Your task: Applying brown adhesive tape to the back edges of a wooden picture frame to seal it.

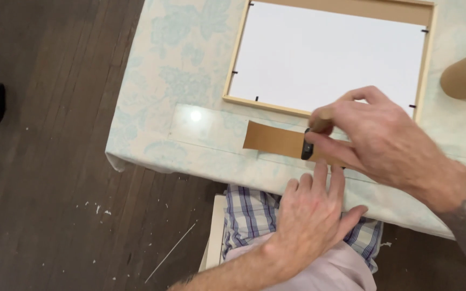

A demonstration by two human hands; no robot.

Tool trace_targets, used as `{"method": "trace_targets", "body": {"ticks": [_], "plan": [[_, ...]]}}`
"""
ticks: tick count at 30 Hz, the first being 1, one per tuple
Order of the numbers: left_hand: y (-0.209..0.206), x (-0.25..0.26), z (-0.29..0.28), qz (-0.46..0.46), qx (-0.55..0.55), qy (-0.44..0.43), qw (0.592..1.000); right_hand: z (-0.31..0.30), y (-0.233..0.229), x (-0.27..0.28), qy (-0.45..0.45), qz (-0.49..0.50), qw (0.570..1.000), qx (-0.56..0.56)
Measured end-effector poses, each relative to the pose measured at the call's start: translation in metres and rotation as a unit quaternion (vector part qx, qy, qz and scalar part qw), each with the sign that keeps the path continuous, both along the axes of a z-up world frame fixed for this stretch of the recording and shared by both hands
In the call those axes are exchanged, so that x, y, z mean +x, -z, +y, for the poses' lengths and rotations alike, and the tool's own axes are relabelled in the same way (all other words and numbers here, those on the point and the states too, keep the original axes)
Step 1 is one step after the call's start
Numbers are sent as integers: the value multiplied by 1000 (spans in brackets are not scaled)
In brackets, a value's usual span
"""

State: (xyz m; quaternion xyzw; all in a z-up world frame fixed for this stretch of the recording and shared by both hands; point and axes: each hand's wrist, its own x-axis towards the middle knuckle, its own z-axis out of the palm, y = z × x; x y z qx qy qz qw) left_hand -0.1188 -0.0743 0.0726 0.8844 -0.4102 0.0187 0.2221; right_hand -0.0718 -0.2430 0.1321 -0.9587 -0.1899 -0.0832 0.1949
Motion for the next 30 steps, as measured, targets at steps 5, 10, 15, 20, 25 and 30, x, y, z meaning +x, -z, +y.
{"method": "trace_targets", "body": {"ticks": [5, 10, 15, 20, 25, 30], "plan": [[19, 7, -11, -18, 53, -38, 998, 18, 14, 29, -79, 18, 989, -124], [23, 10, -4, -38, 21, -38, 998, 39, 26, 54, -112, 3, 987, -118], [30, 9, -4, -56, -6, -50, 997, 67, 31, 84, -150, -25, 983, -104], [34, 8, -3, -52, -37, -49, 997, 93, 33, 103, -182, -86, 978, -63], [36, 6, -2, -54, -16, -41, 998, 96, 19, 98, -175, -78, 981, 13], [31, 6, -3, -78, 18, -48, 996, 38, -32, 48, -101, -92, 971, 194]]}}
